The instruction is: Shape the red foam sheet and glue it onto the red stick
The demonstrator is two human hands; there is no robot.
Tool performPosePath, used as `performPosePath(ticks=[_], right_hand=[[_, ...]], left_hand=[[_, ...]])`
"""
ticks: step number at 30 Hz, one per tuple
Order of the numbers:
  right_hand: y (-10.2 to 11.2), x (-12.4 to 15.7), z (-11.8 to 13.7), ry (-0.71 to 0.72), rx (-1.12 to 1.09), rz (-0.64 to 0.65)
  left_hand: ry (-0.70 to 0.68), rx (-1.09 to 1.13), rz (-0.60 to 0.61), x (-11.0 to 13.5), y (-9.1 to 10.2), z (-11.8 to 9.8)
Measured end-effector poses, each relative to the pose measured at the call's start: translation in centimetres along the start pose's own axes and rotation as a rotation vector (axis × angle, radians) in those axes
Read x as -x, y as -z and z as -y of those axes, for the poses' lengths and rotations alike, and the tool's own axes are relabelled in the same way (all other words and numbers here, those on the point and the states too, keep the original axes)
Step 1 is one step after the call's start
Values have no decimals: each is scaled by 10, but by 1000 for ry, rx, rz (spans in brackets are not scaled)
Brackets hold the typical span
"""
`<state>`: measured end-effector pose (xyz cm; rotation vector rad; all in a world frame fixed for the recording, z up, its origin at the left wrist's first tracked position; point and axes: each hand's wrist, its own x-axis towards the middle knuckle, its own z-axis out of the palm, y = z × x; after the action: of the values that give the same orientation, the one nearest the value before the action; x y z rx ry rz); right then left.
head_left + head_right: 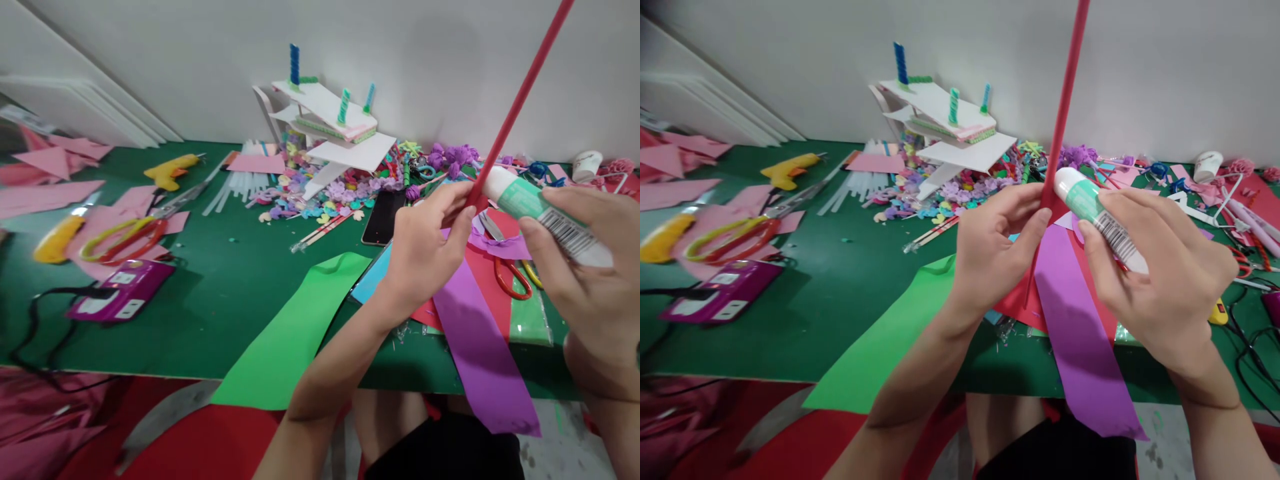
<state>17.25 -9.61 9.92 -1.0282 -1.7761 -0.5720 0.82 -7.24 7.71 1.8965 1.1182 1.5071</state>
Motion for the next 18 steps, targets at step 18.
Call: performPosePath(ticks=[18], right_hand=[[7,-4,4,6,-51,206]], left_hand=[[34,107,-52,-3,1,6]])
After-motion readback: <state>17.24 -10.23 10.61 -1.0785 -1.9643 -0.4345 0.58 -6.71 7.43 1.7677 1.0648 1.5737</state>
